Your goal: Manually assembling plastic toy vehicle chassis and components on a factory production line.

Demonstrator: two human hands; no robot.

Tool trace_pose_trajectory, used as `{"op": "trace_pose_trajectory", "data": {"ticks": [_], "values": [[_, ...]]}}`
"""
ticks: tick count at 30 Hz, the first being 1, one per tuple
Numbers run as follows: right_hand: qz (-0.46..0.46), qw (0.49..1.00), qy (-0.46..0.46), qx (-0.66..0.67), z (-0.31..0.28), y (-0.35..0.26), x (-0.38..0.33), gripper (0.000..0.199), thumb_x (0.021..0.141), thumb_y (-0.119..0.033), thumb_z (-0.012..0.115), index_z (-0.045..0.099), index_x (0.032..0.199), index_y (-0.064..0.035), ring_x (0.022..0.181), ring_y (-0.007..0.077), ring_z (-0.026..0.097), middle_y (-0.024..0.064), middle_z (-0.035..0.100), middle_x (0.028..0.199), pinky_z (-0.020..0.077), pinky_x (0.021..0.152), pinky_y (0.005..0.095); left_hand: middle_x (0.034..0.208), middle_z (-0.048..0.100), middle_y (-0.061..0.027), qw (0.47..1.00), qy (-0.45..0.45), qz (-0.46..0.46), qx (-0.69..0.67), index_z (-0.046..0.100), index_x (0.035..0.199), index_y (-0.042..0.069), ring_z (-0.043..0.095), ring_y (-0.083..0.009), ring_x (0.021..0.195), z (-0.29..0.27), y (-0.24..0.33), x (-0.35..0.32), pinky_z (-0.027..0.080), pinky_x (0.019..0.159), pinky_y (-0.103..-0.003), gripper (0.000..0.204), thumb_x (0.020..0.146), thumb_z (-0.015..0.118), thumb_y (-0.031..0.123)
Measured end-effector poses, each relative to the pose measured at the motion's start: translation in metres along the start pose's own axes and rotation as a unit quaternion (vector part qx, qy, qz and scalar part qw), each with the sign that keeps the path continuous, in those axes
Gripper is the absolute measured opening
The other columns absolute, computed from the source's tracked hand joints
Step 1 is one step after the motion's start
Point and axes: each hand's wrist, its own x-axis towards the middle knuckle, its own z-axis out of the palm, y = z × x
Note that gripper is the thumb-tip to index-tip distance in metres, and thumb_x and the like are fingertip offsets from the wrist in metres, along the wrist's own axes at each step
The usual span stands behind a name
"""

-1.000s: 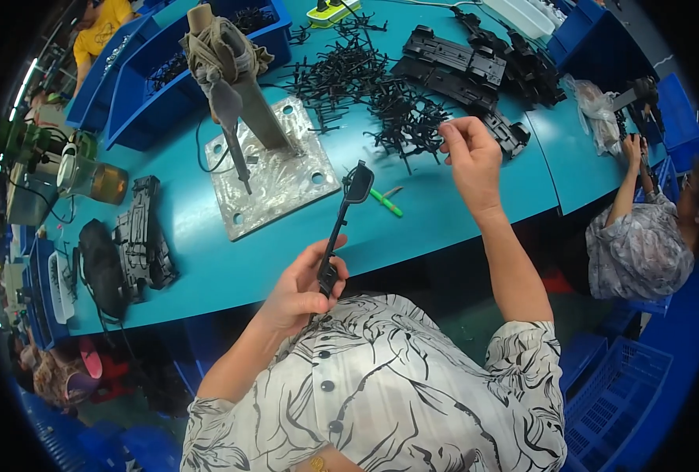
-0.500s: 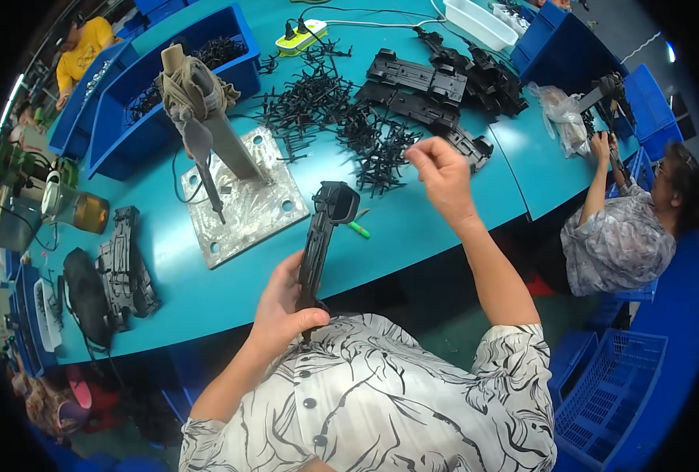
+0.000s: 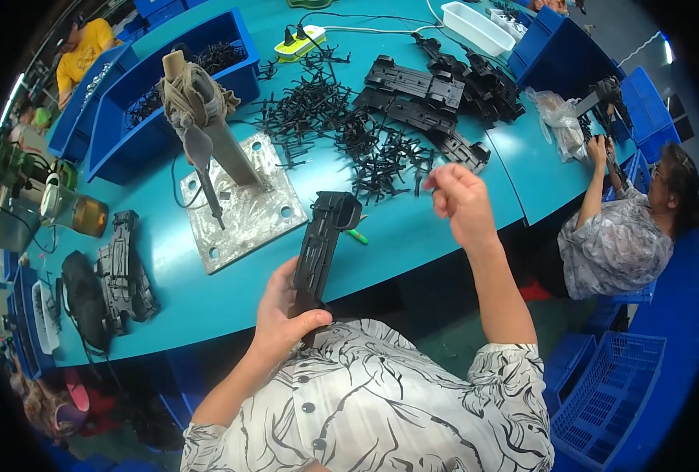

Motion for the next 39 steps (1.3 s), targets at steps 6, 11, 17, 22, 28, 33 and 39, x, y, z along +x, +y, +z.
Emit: {"op": "trace_pose_trajectory", "data": {"ticks": [6, 11, 17, 22, 28, 33, 39], "values": [[0.055, 0.979, -0.014, -0.197, 0.001, 0.028, -0.030, 0.018, 0.089, -0.018, 0.059, 0.063, 0.084, -0.0008, 0.052, 0.0034, 0.046, 0.0006, 0.062, 0.072, 0.0348, 0.046, 0.0185, 0.126, 0.046, -0.0116, 1.000, -0.006, -0.008, 0.001, 0.028, 0.137, -0.002, 0.045, -0.0214, 0.117, 0.000, -0.002, 0.007, 0.038, 0.096, -0.033, 0.094, 0.066, 0.084, 0.024], [-0.136, 0.907, 0.031, -0.397, 0.004, 0.025, -0.034, 0.012, 0.085, -0.012, 0.064, 0.066, 0.090, -0.0007, 0.054, 0.0057, 0.050, 0.0019, 0.061, 0.073, 0.0381, 0.049, 0.0204, 0.124, 0.047, -0.0102, 0.999, -0.020, 0.016, -0.040, 0.028, 0.137, -0.001, 0.048, -0.0201, 0.114, 0.001, -0.005, 0.012, 0.040, 0.095, -0.033, 0.087, 0.070, 0.081, 0.014], [-0.179, 0.870, 0.008, -0.460, 0.014, 0.021, -0.040, 0.012, 0.078, -0.007, 0.069, 0.066, 0.090, -0.0026, 0.053, 0.0083, 0.050, 0.0056, 0.060, 0.076, 0.0404, 0.050, 0.0228, 0.122, 0.048, -0.0107, 0.997, -0.013, 0.010, -0.072, 0.032, 0.135, -0.001, 0.049, -0.0172, 0.110, 0.005, -0.008, 0.013, 0.042, 0.093, -0.030, 0.072, 0.076, 0.072, 0.003], [-0.206, 0.818, -0.030, -0.536, 0.018, 0.030, -0.041, 0.014, 0.075, -0.006, 0.070, 0.065, 0.088, -0.0027, 0.051, 0.0140, 0.052, 0.0085, 0.061, 0.077, 0.0430, 0.051, 0.0263, 0.102, 0.060, -0.0072, 0.988, 0.040, -0.043, -0.146, 0.052, 0.116, -0.002, 0.057, -0.0115, 0.092, 0.002, -0.013, 0.014, 0.049, 0.083, -0.026, 0.027, 0.089, 0.055, 0.002], [-0.255, 0.824, -0.042, -0.504, 0.012, 0.021, -0.042, 0.014, 0.075, 0.000, 0.068, 0.066, 0.089, -0.0027, 0.064, 0.0173, 0.059, 0.0102, 0.062, 0.078, 0.0451, 0.053, 0.0272, 0.102, 0.060, -0.0067, 0.974, 0.039, -0.075, -0.209, 0.052, 0.116, -0.001, 0.058, -0.0112, 0.091, 0.002, -0.014, 0.017, 0.050, 0.081, -0.026, 0.027, 0.091, 0.053, 0.005], [-0.369, 0.825, -0.164, -0.396, 0.046, 0.000, -0.054, 0.022, 0.067, 0.003, 0.072, 0.069, 0.088, -0.0038, 0.061, 0.0181, 0.055, 0.0080, 0.062, 0.076, 0.0423, 0.051, 0.0284, 0.108, 0.060, -0.0091, 0.965, 0.039, -0.085, -0.245, 0.052, 0.117, 0.000, 0.060, -0.0157, 0.098, 0.003, -0.015, 0.020, 0.052, 0.085, -0.032, 0.029, 0.089, 0.056, 0.007], [-0.444, 0.765, -0.263, -0.385, 0.065, 0.016, -0.067, 0.030, 0.061, -0.004, 0.077, 0.070, 0.089, -0.0094, 0.055, 0.0157, 0.050, 0.0022, 0.061, 0.075, 0.0373, 0.048, 0.0273, 0.109, 0.061, -0.0093, 0.960, 0.029, -0.091, -0.263, 0.054, 0.117, 0.000, 0.059, -0.0138, 0.097, 0.007, -0.008, 0.020, 0.050, 0.085, -0.030, 0.028, 0.090, 0.054, 0.005]]}}
